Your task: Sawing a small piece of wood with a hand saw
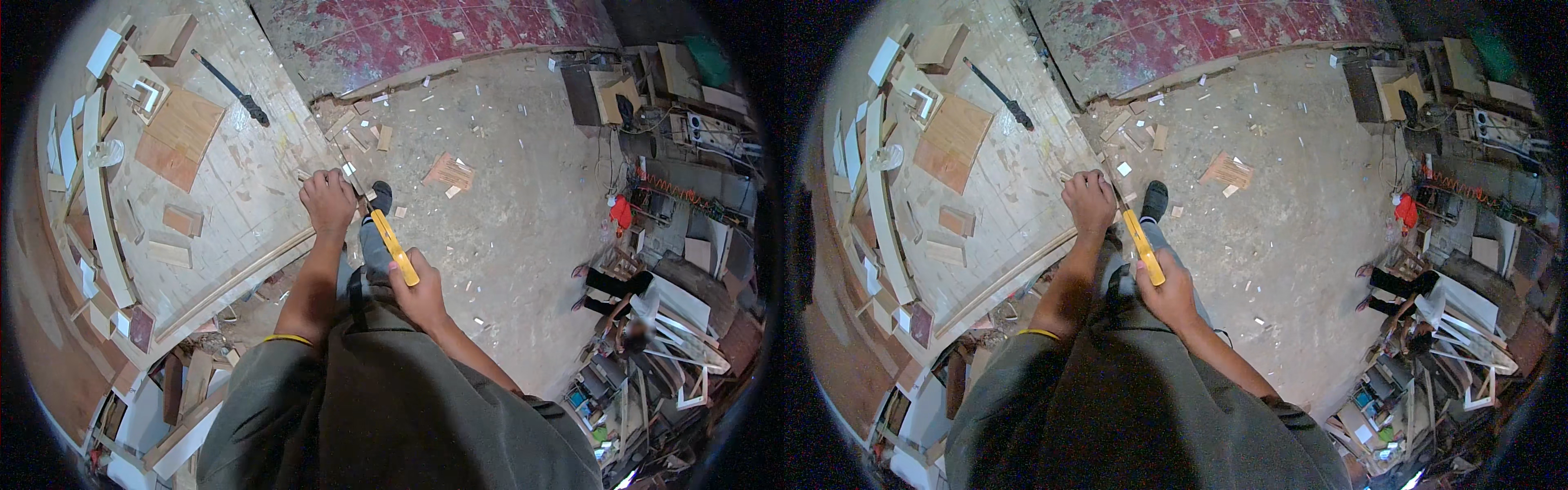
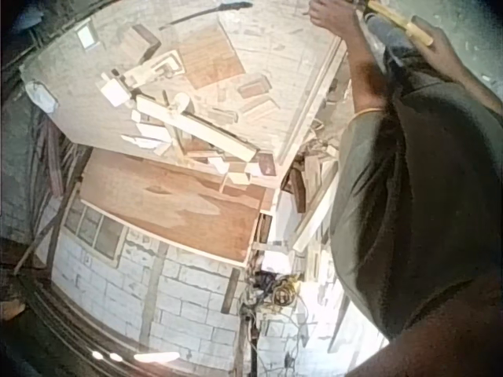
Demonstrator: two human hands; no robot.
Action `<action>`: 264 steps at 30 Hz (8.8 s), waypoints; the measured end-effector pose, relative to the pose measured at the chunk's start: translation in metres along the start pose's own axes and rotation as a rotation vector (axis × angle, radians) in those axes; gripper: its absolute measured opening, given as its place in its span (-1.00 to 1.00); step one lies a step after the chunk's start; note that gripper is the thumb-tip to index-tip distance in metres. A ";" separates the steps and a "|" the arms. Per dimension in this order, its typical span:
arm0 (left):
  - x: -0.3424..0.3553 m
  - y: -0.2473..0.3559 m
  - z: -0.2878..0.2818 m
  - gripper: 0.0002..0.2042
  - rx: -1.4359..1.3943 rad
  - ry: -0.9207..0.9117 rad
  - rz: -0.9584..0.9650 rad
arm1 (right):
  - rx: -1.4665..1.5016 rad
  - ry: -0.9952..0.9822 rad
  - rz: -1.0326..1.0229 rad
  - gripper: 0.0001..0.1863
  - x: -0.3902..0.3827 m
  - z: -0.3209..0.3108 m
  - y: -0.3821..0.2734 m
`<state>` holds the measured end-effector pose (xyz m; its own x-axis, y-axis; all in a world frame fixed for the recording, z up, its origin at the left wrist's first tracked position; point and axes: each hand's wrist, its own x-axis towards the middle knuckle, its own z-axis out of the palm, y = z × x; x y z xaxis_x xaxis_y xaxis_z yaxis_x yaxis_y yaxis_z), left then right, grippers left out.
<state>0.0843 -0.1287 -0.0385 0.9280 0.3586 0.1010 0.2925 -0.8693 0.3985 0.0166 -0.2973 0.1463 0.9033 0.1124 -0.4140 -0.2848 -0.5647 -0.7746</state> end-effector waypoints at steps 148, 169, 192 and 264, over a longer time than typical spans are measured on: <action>0.004 0.003 0.024 -0.72 0.067 0.069 -0.126 | 0.039 0.252 0.326 -0.71 -0.111 -0.050 0.002; 0.006 0.006 0.020 -0.70 0.072 0.045 -0.128 | 0.136 0.134 0.023 -0.70 0.020 0.007 0.015; 0.004 0.001 0.020 -0.72 0.066 0.019 -0.136 | -0.048 0.031 -0.004 -0.72 0.032 0.023 0.006; 0.004 0.015 0.016 -0.80 0.089 0.209 -0.160 | 0.087 0.045 0.011 -0.69 -0.040 -0.038 0.036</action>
<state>0.0960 -0.1460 -0.0468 0.8033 0.5480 0.2332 0.4591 -0.8192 0.3437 -0.0174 -0.3533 0.1528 0.9130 0.0683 -0.4022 -0.3199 -0.4921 -0.8096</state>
